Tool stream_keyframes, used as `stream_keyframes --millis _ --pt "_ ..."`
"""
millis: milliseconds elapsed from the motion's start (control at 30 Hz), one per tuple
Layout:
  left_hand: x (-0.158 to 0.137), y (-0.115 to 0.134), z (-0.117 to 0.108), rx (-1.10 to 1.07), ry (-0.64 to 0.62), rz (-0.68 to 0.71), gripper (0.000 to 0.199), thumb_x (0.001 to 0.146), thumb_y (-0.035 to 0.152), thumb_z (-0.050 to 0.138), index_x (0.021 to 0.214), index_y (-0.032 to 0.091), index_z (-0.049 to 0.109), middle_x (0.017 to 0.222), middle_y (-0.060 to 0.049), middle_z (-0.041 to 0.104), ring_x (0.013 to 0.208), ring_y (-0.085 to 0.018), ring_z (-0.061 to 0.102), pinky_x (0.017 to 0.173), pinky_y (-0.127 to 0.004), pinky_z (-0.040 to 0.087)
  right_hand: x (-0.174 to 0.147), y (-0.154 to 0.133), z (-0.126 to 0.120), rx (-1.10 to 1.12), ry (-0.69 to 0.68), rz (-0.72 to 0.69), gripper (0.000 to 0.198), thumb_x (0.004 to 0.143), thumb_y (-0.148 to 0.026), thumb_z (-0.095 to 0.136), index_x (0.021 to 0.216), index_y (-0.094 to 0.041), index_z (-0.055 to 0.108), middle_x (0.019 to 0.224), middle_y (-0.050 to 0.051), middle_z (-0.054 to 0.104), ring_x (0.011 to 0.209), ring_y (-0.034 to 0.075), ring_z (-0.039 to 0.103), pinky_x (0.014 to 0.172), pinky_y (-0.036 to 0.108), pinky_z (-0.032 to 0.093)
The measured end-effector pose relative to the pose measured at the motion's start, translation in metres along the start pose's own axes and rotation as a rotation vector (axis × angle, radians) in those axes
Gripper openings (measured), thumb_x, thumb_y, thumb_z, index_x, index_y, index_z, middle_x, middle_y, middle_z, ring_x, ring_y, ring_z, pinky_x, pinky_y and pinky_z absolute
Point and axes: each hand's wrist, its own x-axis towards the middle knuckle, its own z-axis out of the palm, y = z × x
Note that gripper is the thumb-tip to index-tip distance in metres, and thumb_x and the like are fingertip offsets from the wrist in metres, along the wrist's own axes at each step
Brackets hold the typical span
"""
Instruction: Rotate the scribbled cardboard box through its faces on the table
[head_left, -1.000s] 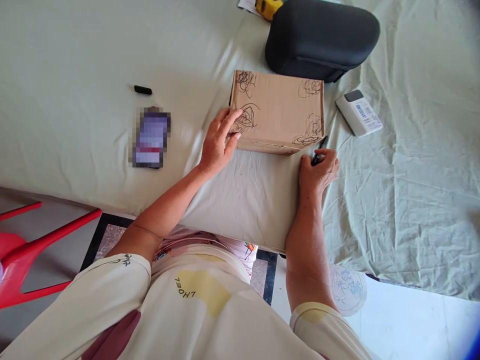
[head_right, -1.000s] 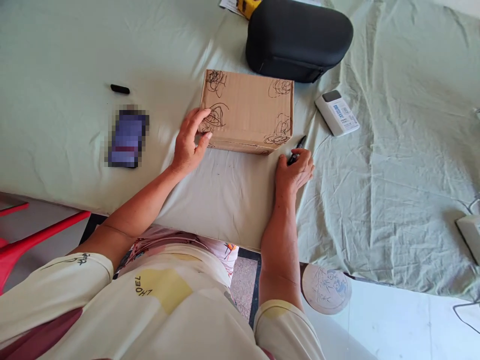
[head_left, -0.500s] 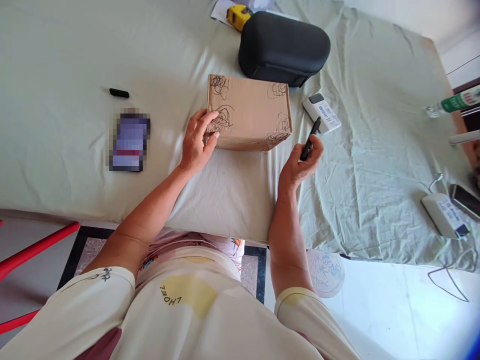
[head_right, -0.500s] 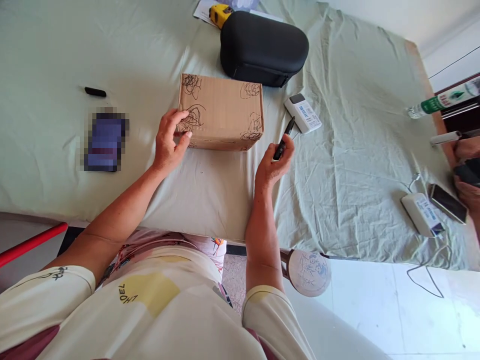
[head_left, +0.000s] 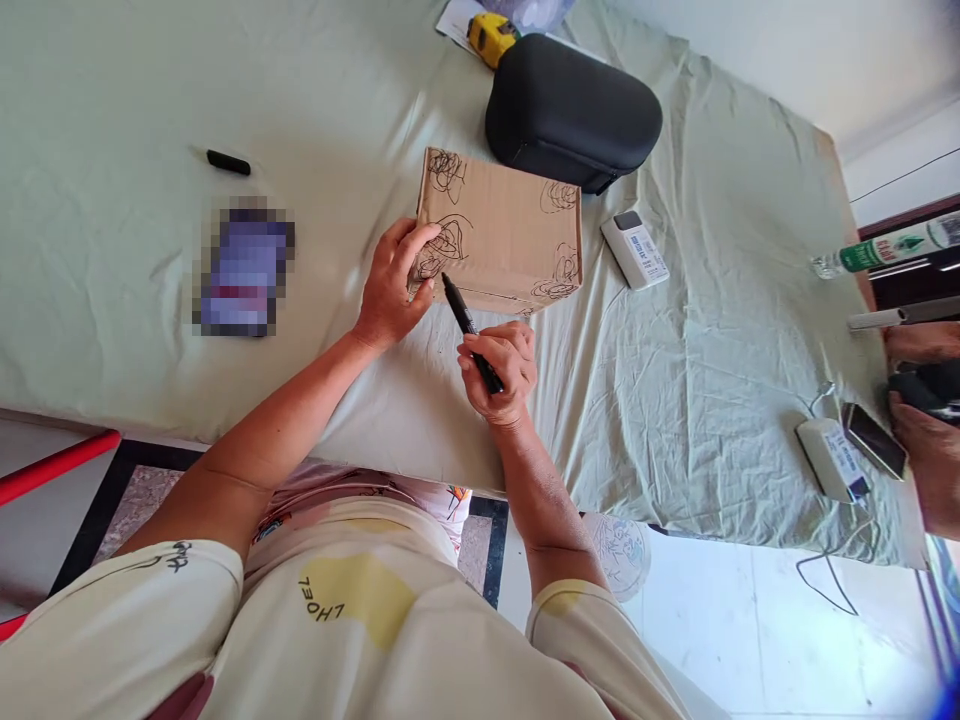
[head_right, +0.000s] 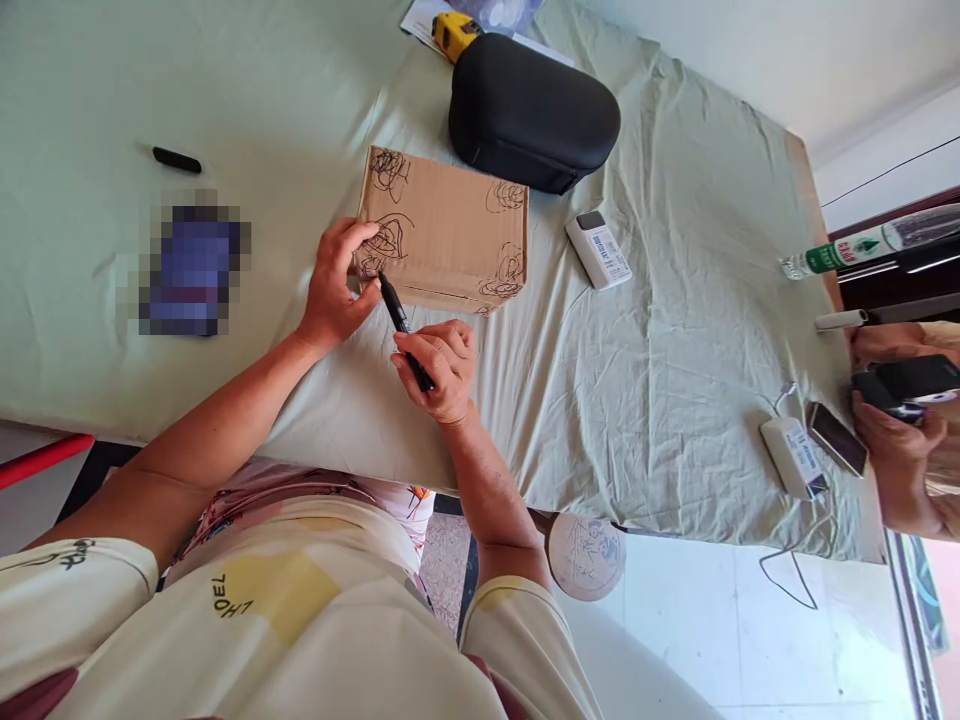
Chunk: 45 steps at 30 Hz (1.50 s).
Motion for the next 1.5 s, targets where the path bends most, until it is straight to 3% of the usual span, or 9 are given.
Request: stream_keyframes --millis 300,500,833,967,1100,1233,1333,1433,1500 --pt "-0.001 0.001 0.003 0.007 0.006 -0.017 0.058 0.103 0.062 0.056 0.153 0.036 0.044 0.157 -0.01 0.052 0.148 -0.03 0.051 0.127 -0.047 0.044 0.007 -0.001 0.008 0.111 -0.061 0.02 0.021 0.105 -0.029 0.055 0.122 -0.031 0.067 0.091 0.001 0.076 0.089 0.02 0.071 0.088 0.039 0.05" --pt "-0.003 -0.007 0.004 -0.014 -0.024 -0.007 0.064 0.102 0.063 0.056 0.158 0.035 0.04 0.163 -0.01 0.049 0.153 -0.031 0.049 0.13 -0.047 0.042 0.005 0.001 0.007 0.123 -0.097 0.068 0.02 0.105 -0.031 0.055 0.12 -0.03 0.068 0.088 0.0 0.074 0.087 0.019 0.07 0.088 0.04 0.05" --pt "-0.004 -0.001 0.006 -0.032 -0.006 0.001 0.073 0.102 0.06 0.059 0.165 0.038 0.029 0.17 -0.007 0.046 0.161 -0.03 0.042 0.135 -0.053 0.036 -0.001 0.008 -0.002 -0.013 0.099 0.146 0.028 0.107 -0.042 0.046 0.123 -0.031 0.067 0.101 0.006 0.069 0.093 0.022 0.07 0.084 0.041 0.059" --pt "-0.006 -0.005 0.008 -0.05 0.019 -0.029 0.071 0.106 0.05 0.053 0.168 0.043 0.018 0.174 -0.004 0.04 0.162 -0.026 0.04 0.133 -0.049 0.04 -0.001 0.032 -0.019 -0.218 0.279 0.339 0.057 0.105 -0.063 0.03 0.127 -0.025 0.066 0.107 0.012 0.066 0.104 0.027 0.068 0.095 0.051 0.059" --pt "-0.002 -0.02 0.002 -0.051 0.07 -0.068 0.072 0.107 0.049 0.049 0.169 0.045 0.013 0.173 -0.001 0.04 0.161 -0.027 0.041 0.131 -0.049 0.044 -0.006 0.073 -0.039 -0.311 0.309 0.603 0.061 0.106 -0.058 0.025 0.137 -0.019 0.061 0.115 0.014 0.065 0.111 0.028 0.067 0.102 0.054 0.057" --pt "0.009 -0.032 -0.022 -0.017 0.119 -0.08 0.068 0.111 0.055 0.04 0.169 0.04 0.009 0.168 0.001 0.047 0.158 -0.023 0.042 0.13 -0.046 0.042 -0.015 0.103 -0.042 -0.345 0.124 0.824 0.049 0.103 -0.048 0.041 0.131 -0.017 0.066 0.12 0.015 0.068 0.117 0.029 0.065 0.108 0.055 0.052" --pt "0.008 -0.037 -0.061 0.086 0.127 -0.07 0.069 0.111 0.064 0.031 0.169 0.034 0.01 0.167 0.001 0.05 0.157 -0.026 0.042 0.131 -0.053 0.037 -0.019 0.106 -0.036 -0.4 -0.042 0.92 0.044 0.1 -0.042 0.049 0.133 -0.019 0.067 0.126 0.015 0.069 0.123 0.031 0.063 0.111 0.059 0.049" --pt "-0.012 -0.038 -0.117 0.199 0.218 -0.159 0.079 0.097 0.074 0.056 0.162 0.036 0.031 0.161 0.003 0.056 0.154 -0.036 0.043 0.135 -0.064 0.026 -0.02 0.1 -0.031 -0.434 -0.126 0.943 0.043 0.097 -0.038 0.055 0.136 -0.022 0.067 0.129 0.015 0.069 0.126 0.033 0.061 0.111 0.061 0.047" --pt "-0.033 -0.036 -0.153 0.314 0.333 -0.311 0.08 0.086 0.07 0.074 0.151 0.033 0.047 0.161 0.0 0.056 0.159 -0.048 0.029 0.135 -0.076 0.009 -0.02 0.096 -0.029 -0.437 -0.164 0.939 0.043 0.098 -0.036 0.056 0.138 -0.023 0.066 0.132 0.015 0.068 0.128 0.033 0.06 0.111 0.059 0.047"
